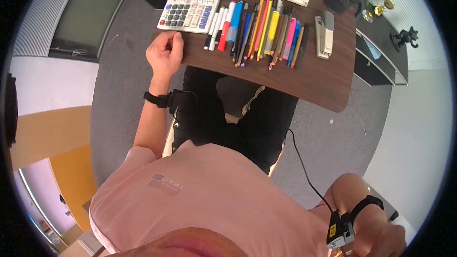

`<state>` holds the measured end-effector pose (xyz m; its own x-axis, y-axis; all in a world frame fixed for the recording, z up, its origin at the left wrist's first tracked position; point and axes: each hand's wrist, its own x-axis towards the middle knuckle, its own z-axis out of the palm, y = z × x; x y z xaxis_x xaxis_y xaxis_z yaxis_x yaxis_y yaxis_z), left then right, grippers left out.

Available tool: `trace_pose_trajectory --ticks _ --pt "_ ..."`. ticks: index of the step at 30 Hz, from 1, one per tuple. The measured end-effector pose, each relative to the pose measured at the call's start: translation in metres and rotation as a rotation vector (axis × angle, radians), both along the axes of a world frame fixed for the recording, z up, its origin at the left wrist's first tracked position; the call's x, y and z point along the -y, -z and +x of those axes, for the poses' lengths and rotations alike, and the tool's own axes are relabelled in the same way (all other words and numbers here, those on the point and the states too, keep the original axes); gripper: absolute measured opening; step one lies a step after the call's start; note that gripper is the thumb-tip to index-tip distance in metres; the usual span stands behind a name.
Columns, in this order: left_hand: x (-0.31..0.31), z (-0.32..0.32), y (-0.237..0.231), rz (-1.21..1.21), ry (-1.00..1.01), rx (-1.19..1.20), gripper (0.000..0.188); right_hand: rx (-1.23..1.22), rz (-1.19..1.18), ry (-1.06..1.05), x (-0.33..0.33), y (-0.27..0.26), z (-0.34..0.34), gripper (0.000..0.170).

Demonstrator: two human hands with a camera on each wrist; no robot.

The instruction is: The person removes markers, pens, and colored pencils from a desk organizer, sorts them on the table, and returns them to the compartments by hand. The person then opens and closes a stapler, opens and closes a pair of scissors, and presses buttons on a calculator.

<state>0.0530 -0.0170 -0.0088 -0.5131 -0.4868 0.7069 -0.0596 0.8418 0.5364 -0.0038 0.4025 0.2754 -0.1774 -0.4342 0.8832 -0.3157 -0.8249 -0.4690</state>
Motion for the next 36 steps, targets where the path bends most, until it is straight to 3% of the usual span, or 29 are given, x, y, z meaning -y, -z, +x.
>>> trace_pose_trajectory --ticks 1,12,14,15,17,18,20,21,26,29,33,35,36 --pt "0.0 0.0 0.0 -0.009 0.006 -0.003 0.01 0.031 -0.054 -0.102 0.008 0.001 -0.001 0.027" --pt "-0.002 0.002 -0.002 0.003 0.005 0.014 0.011 0.085 -0.156 -0.213 0.033 0.016 0.008 0.029" --pt "-0.003 0.001 -0.004 -0.001 0.002 0.005 0.011 -0.087 -0.168 0.261 0.024 0.017 0.017 0.034" --pt "-0.003 0.001 -0.004 -0.032 -0.017 0.019 0.011 -0.078 -0.177 0.245 0.025 0.02 0.018 0.034" --pt "-0.001 0.001 -0.001 -0.023 -0.005 0.008 0.012 -0.217 -0.281 0.62 0.03 0.026 0.021 0.037" --pt "-0.002 0.001 -0.003 -0.011 0.007 -0.014 0.012 -0.202 -0.297 0.61 0.028 0.028 0.023 0.037" --pt "-0.002 0.002 -0.004 -0.002 0.0 0.007 0.012 -0.272 -0.224 0.788 0.022 0.028 0.028 0.032" --pt "-0.002 0.003 -0.004 0.007 0.001 0.018 0.013 -0.267 -0.227 0.793 0.022 0.029 0.027 0.032" --pt "-0.002 0.002 -0.004 -0.001 0.004 0.019 0.013 -0.214 -0.323 0.374 0.03 0.025 0.017 0.028" --pt "0.0 0.003 -0.003 0.018 0.009 0.044 0.012 -0.164 -0.3 0.251 0.023 0.027 0.017 0.023" --pt "0.001 -0.001 0.003 0.019 0.032 -0.058 0.012 -0.205 -0.286 0.26 0.033 0.027 0.016 0.02" --pt "0.001 0.003 0.002 -0.003 0.02 0.003 0.011 -0.244 -0.458 0.266 0.033 0.029 0.016 0.018" --pt "0.002 0.003 0.003 0.017 0.021 0.011 0.012 -0.256 -0.425 0.299 0.026 0.028 0.017 0.017"
